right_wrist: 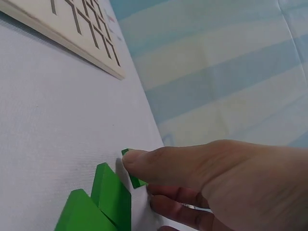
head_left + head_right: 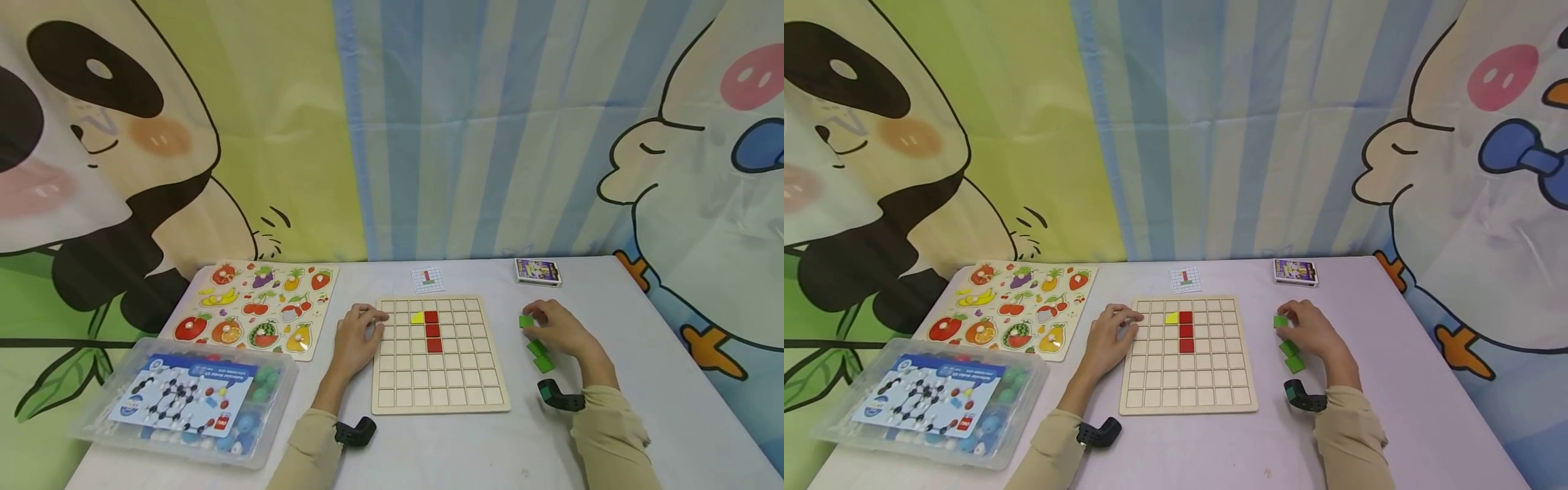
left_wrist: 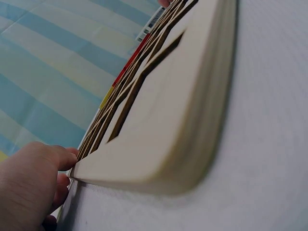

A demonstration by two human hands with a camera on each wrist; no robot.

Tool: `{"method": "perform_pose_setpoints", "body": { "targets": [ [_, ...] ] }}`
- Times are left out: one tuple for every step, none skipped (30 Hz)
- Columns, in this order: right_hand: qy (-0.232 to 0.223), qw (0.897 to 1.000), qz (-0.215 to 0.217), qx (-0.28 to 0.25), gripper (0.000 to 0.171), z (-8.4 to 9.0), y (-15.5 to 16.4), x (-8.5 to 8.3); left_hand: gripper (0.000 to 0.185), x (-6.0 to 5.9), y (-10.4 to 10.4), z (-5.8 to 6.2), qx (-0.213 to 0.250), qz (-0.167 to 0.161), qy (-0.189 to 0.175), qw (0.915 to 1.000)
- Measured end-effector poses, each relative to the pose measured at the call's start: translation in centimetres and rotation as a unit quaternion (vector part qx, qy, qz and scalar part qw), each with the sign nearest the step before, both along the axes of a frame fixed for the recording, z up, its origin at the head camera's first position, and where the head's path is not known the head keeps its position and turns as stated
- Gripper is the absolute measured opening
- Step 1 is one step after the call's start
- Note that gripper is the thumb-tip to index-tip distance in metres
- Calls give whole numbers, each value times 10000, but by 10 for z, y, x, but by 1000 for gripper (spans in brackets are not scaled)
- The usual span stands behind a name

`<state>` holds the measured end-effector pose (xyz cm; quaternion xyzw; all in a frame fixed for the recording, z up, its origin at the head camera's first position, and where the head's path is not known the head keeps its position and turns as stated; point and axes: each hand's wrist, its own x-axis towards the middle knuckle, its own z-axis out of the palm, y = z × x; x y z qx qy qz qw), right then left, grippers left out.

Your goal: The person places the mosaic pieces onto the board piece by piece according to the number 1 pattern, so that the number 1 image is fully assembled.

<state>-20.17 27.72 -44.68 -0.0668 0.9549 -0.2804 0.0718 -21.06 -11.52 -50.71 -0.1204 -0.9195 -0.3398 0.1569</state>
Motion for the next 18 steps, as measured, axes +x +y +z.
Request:
{"method": "perform_pose_setpoints", "body": {
  "targets": [
    [32, 10000, 5, 14, 34, 0, -1, 0, 14, 0, 0, 0, 15, -9, 15, 10000],
    [52, 10000, -33, 38, 33, 0, -1, -1, 14, 0, 0, 0, 31, -14, 28, 10000],
    [80, 9999, -53, 62, 32, 0, -1, -1, 14, 0, 0, 1, 47, -15, 47, 10000],
    [101, 9999, -79, 68, 31, 0, -2, -2, 14, -1, 0, 1, 69, -19, 65, 10000],
    [115, 9999, -98, 63, 31, 0, -3, -2, 14, -1, 0, 1, 86, -18, 88, 9999],
    [133, 9998, -107, 59, 31, 0, -3, -3, 14, -1, 0, 1, 93, -18, 109, 9999],
    [148, 9998, -121, 51, 31, -1, -3, -3, 14, -1, 0, 1, 95, -16, 126, 9999],
    [157, 9997, -155, 57, 30, -2, -3, -4, 14, -1, 0, 1, 96, -15, 141, 9999],
    [177, 9997, -162, 59, 30, -3, -4, -4, 14, -1, -1, 1, 97, -21, 142, 9998],
    [196, 9996, -175, 53, 30, -3, -4, -4, 14, -1, -1, 1, 90, -25, 140, 9999],
    [217, 9996, -179, 62, 30, -4, -4, -3, 14, -1, -1, 1, 70, -21, 155, 9999],
    [239, 9995, -198, 74, 29, -5, -3, -3, 14, -1, -1, 1, 72, -29, 135, 9999],
    [260, 9994, -214, 69, 29, -6, -3, -3, 14, -1, -1, 1, 84, -34, 112, 9999],
    [280, 9993, -230, 59, 30, -6, -3, -3, 14, -1, -1, 1, 94, -42, 87, 9999],
    [297, 9993, -243, 33, 30, -6, -3, -3, 14, -1, -1, 1, 90, -45, 54, 9999],
    [307, 9992, -263, 1, 31, -6, -4, -2, 14, -1, -1, 1, 86, -46, 32, 9999],
    [303, 9992, -274, -37, 31, -7, -4, -2, 14, -1, -1, 0, 91, -52, 18, 9999],
    [302, 9991, -271, -92, 32, -6, -5, -1, 14, 0, 0, 0, 97, -60, -16, 9999]
  ]
}}
